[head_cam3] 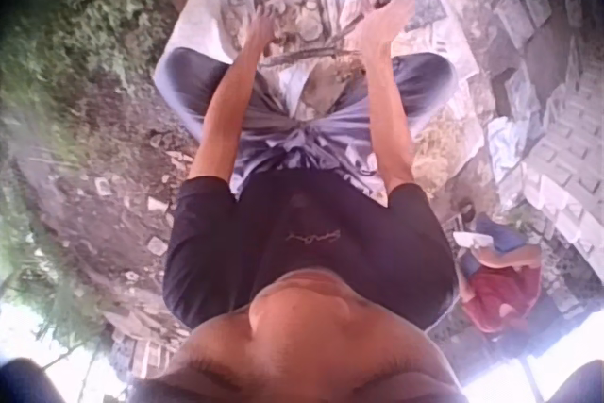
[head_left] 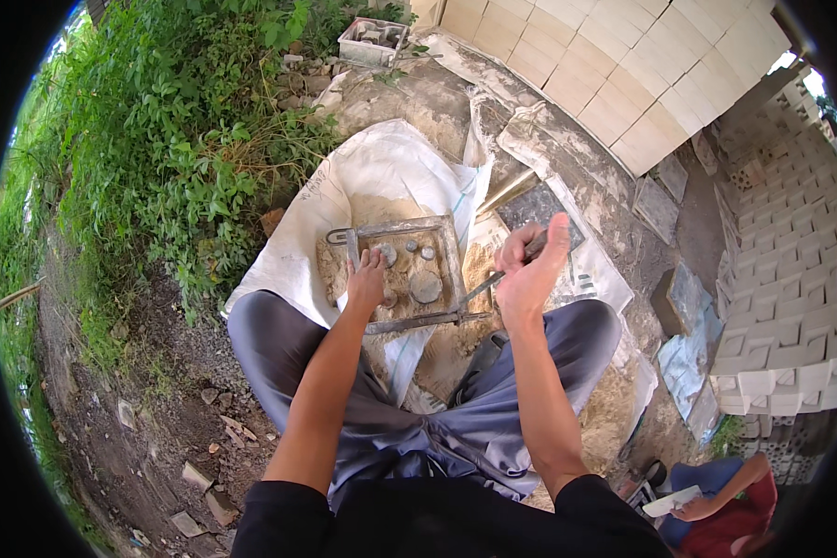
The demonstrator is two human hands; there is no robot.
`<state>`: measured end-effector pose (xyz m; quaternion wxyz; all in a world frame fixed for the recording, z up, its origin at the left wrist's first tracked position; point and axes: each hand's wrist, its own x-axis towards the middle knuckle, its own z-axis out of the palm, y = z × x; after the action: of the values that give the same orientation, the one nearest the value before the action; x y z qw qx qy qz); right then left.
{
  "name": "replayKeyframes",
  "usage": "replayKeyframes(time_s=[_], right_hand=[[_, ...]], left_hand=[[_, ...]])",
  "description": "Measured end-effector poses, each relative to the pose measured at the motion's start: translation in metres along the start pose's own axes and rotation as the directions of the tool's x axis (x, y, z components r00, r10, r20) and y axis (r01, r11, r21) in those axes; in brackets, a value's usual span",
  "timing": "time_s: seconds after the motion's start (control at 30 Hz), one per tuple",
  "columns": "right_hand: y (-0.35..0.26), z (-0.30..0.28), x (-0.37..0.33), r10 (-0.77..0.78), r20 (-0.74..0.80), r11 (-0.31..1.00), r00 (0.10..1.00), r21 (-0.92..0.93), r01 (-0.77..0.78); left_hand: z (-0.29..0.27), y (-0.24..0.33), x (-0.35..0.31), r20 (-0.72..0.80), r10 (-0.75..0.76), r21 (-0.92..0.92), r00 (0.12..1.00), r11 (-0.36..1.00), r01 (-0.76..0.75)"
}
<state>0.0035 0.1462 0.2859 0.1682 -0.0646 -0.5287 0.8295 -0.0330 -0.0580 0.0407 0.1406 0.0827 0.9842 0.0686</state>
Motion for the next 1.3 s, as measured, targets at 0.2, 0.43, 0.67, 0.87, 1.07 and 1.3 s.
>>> replayKeyframes(time_s=[0.2,0.43,0.67,0.87,1.07,1.3], right_hand=[[0.035,-0.011,-0.008,-0.136,0.03,0.991,0.99,0.015,0.136],[0.11,-0.032,-0.003,0.013,0.098,0.961,0.995,-0.275,0.014],[0.024,0.018,-0.009,-0.064,-0.039,0.973,0.997,-0.226,0.053],[0.073,-0.003,-0.023,-0.041,0.062,0.931,0.997,-0.36,0.06],[0.13,-0.024,-0.03,0.145,0.144,0.847,0.979,-0.53,-0.048],[0.055,0.022,-0.019,0.035,0.051,0.958,0.998,-0.285,-0.019]], left_hand=[[0.008,0.002,0.009,-0.035,0.011,0.081,0.999,0.997,-0.008],[0.005,0.005,0.014,-0.006,-0.025,0.089,1.0,0.996,0.025],[0.024,-0.015,0.025,-0.045,0.044,0.155,0.998,0.987,-0.037],[0.003,-0.007,0.019,0.028,0.054,0.096,0.998,0.994,-0.057],[0.013,-0.006,0.023,0.029,0.013,0.115,0.999,0.993,-0.016],[0.016,-0.011,0.018,-0.07,0.046,0.061,0.996,0.997,-0.042]])
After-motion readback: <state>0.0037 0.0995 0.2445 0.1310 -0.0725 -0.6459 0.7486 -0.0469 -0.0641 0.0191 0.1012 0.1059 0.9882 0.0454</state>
